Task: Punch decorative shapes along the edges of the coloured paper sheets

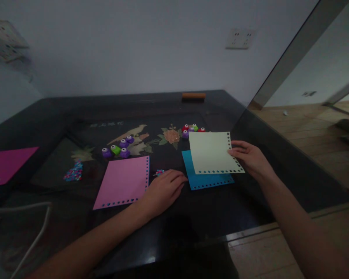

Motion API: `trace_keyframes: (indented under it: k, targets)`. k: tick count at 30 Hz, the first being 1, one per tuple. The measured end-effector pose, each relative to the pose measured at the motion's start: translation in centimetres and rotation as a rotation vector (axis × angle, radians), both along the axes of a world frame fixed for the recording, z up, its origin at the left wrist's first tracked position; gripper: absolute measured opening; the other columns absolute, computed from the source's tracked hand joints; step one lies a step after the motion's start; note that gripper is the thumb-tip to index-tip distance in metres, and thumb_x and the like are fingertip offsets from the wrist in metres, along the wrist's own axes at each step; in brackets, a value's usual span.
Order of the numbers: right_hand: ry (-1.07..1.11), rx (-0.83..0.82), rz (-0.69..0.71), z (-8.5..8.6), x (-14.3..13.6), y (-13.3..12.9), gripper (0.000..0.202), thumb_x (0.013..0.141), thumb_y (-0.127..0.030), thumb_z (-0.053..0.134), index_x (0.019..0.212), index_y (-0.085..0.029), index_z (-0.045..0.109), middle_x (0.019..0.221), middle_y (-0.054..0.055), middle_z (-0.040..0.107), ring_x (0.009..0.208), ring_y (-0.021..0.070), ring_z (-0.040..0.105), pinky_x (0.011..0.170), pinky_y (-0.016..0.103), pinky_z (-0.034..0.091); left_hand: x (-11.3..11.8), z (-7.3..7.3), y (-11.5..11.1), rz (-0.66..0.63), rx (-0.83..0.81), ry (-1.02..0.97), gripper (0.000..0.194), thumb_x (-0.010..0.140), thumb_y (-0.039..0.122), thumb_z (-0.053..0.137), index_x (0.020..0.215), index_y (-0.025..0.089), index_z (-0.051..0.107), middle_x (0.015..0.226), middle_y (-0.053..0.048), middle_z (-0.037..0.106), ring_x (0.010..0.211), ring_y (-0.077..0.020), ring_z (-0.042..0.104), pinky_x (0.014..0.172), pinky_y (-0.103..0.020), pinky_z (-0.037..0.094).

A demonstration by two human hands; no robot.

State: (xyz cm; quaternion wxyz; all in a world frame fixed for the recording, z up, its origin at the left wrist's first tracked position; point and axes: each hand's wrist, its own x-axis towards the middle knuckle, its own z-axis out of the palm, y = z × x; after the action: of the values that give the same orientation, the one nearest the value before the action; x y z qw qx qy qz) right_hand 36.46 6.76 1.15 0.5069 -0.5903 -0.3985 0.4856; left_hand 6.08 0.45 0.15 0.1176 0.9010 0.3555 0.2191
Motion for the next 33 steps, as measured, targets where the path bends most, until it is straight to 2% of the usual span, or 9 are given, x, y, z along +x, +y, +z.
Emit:
trace_keyframes:
  k: [3,7,12,25,33]
  targets:
    - [0.002,-0.055,0.006,-1.2,0.5,-0.3,0.052,0.048,-0.027,0.084,0.094,-0.019,0.062,0.064,-0.002,0.066,0.051,0.0142,0.060,0.049,0.027,0.048,1.3,-1.3,0.0,-0.017,0.040,-0.007,0.021,0.088,0.010,0.047,0.106,0.015,0.057,0.107,-0.008,0.062,0.099,-0.0206,0.057,0.087,-0.036,0.051]
    - [-0.082,-0.075,0.026,-1.9,0.6,-0.6,0.051,0.051,-0.029,0.083,0.096,-0.018,0.062,0.065,-0.001,0.066,0.052,0.0134,0.059,0.048,0.026,0.047,1.3,-2.2,-0.2,-0.018,0.068,-0.017,0.022,0.087,0.008,0.047,0.106,0.014,0.056,0.108,-0.009,0.061,0.101,-0.0211,0.056,0.090,-0.038,0.050]
    - [-0.192,-0.082,0.065,-1.9,-0.1,-0.6,0.049,0.053,-0.031,0.081,0.097,-0.019,0.062,0.069,0.001,0.068,0.055,0.0145,0.060,0.051,0.027,0.047,0.9,-2.3,0.0,-0.001,0.090,-0.037,0.021,0.086,0.007,0.046,0.104,0.013,0.056,0.107,-0.009,0.061,0.102,-0.0215,0.056,0.092,-0.037,0.050]
    - [-0.290,-0.085,0.085,-1.9,-0.8,-0.6,0.044,0.056,-0.031,0.078,0.095,-0.020,0.063,0.071,0.001,0.069,0.061,0.0163,0.062,0.057,0.029,0.047,0.9,-2.6,0.0,-0.025,0.060,-0.015,0.024,0.086,0.008,0.049,0.108,0.012,0.057,0.108,-0.009,0.062,0.103,-0.0223,0.055,0.092,-0.039,0.049]
    - [-0.274,-0.079,0.103,-1.9,-0.8,-0.6,0.044,0.057,-0.031,0.078,0.096,-0.019,0.063,0.071,0.001,0.068,0.062,0.0161,0.062,0.059,0.029,0.048,1.0,-2.3,0.0,-0.010,0.067,0.000,0.030,0.086,0.009,0.048,0.116,0.011,0.053,0.115,-0.012,0.060,0.107,-0.0231,0.056,0.094,-0.040,0.049]
